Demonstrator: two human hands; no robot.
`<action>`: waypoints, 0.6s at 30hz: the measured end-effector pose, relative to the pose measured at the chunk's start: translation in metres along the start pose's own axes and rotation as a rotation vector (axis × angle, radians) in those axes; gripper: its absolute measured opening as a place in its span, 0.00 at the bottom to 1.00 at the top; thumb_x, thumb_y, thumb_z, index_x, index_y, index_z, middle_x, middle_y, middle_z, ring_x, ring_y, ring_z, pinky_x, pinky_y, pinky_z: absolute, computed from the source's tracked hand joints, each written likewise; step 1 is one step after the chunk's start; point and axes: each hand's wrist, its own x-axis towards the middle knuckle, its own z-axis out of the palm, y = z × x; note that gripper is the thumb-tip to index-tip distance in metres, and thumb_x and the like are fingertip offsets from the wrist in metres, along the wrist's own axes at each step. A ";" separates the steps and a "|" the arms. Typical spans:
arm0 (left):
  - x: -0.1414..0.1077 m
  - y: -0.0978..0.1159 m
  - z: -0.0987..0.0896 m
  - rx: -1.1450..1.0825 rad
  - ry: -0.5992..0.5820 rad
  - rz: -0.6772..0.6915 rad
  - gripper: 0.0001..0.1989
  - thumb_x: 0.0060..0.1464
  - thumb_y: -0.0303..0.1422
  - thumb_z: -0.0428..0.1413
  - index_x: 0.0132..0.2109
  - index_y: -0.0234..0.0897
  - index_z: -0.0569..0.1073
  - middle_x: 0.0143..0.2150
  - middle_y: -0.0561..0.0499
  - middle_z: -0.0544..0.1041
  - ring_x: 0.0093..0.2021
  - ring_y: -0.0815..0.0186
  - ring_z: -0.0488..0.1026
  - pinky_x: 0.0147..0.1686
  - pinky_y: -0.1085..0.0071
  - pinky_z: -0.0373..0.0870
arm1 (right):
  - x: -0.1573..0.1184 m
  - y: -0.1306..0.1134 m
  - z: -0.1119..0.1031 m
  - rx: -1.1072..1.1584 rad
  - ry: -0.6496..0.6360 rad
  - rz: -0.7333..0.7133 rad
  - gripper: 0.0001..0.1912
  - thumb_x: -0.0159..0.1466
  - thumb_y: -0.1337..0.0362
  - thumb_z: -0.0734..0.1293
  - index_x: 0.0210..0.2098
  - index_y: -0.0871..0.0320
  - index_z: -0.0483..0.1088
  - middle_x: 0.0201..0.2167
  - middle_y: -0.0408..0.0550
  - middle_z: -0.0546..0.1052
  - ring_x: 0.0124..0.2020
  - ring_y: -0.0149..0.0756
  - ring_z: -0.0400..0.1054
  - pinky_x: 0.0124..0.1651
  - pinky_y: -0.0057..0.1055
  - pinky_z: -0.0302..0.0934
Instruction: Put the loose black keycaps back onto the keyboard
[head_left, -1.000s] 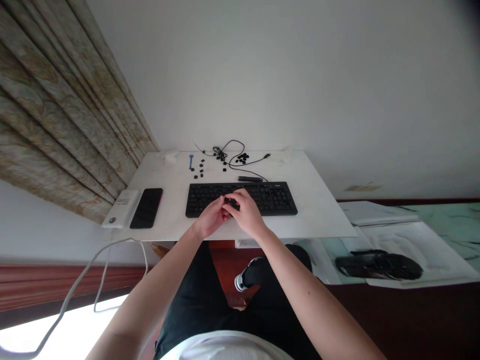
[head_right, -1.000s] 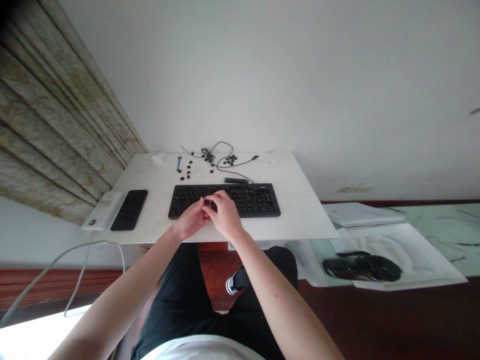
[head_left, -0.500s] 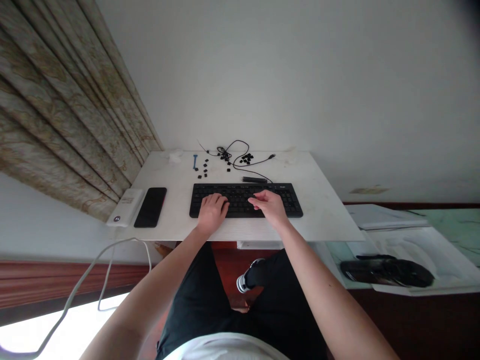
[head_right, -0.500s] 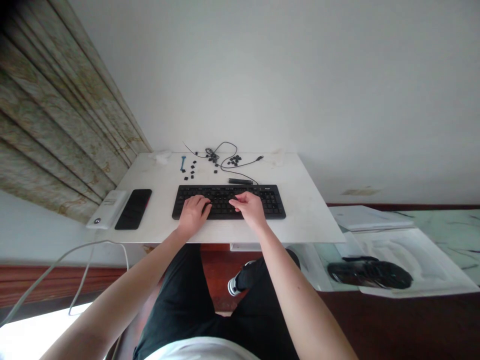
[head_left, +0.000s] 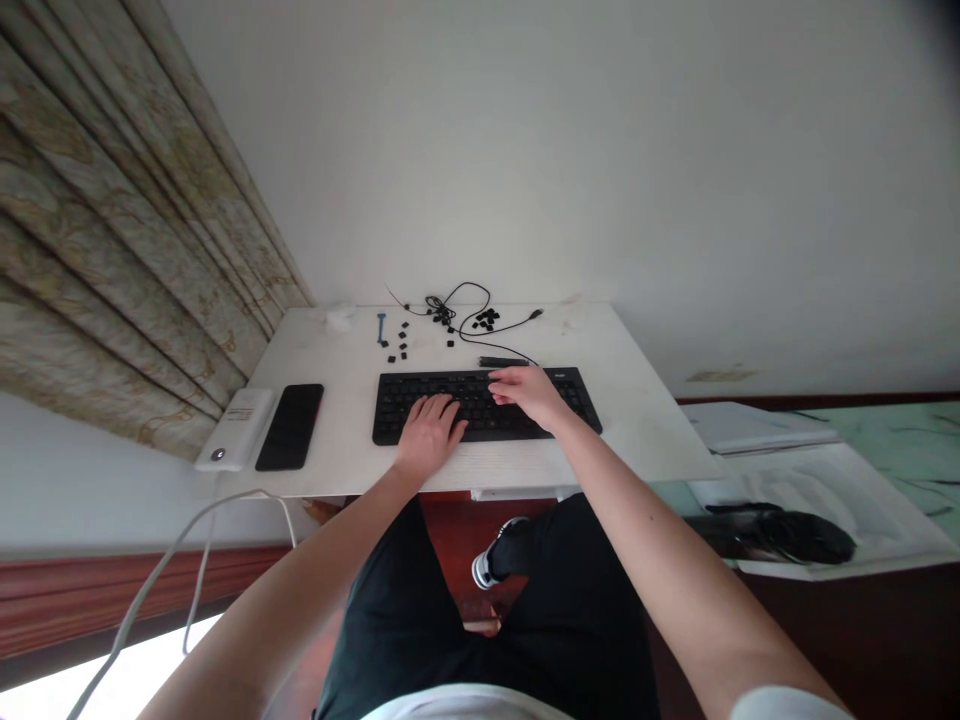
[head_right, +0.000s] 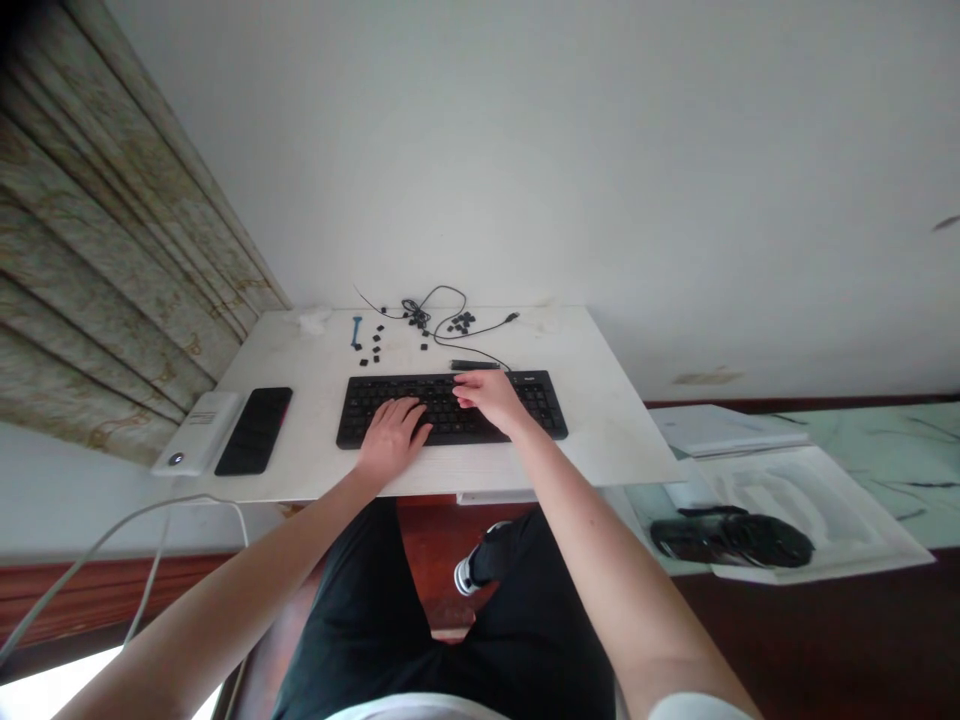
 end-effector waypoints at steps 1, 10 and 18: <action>0.000 0.000 0.000 -0.002 0.001 -0.001 0.17 0.64 0.37 0.50 0.55 0.38 0.73 0.56 0.39 0.74 0.59 0.52 0.68 0.62 0.50 0.59 | 0.007 -0.002 0.004 -0.058 -0.024 -0.007 0.10 0.51 0.64 0.77 0.32 0.60 0.79 0.22 0.46 0.78 0.23 0.33 0.72 0.30 0.32 0.71; 0.000 0.000 0.000 -0.007 -0.008 -0.006 0.17 0.65 0.38 0.50 0.55 0.37 0.73 0.55 0.38 0.74 0.59 0.51 0.68 0.62 0.49 0.59 | 0.045 -0.014 0.034 -0.685 -0.220 -0.226 0.03 0.54 0.69 0.73 0.25 0.57 0.80 0.25 0.45 0.81 0.31 0.36 0.74 0.36 0.29 0.64; 0.000 -0.002 0.001 -0.025 0.005 0.006 0.16 0.65 0.38 0.49 0.55 0.38 0.73 0.55 0.39 0.74 0.59 0.51 0.68 0.61 0.49 0.60 | 0.051 -0.013 0.037 -0.774 -0.244 -0.208 0.05 0.56 0.69 0.72 0.25 0.57 0.81 0.25 0.46 0.81 0.30 0.37 0.74 0.34 0.29 0.62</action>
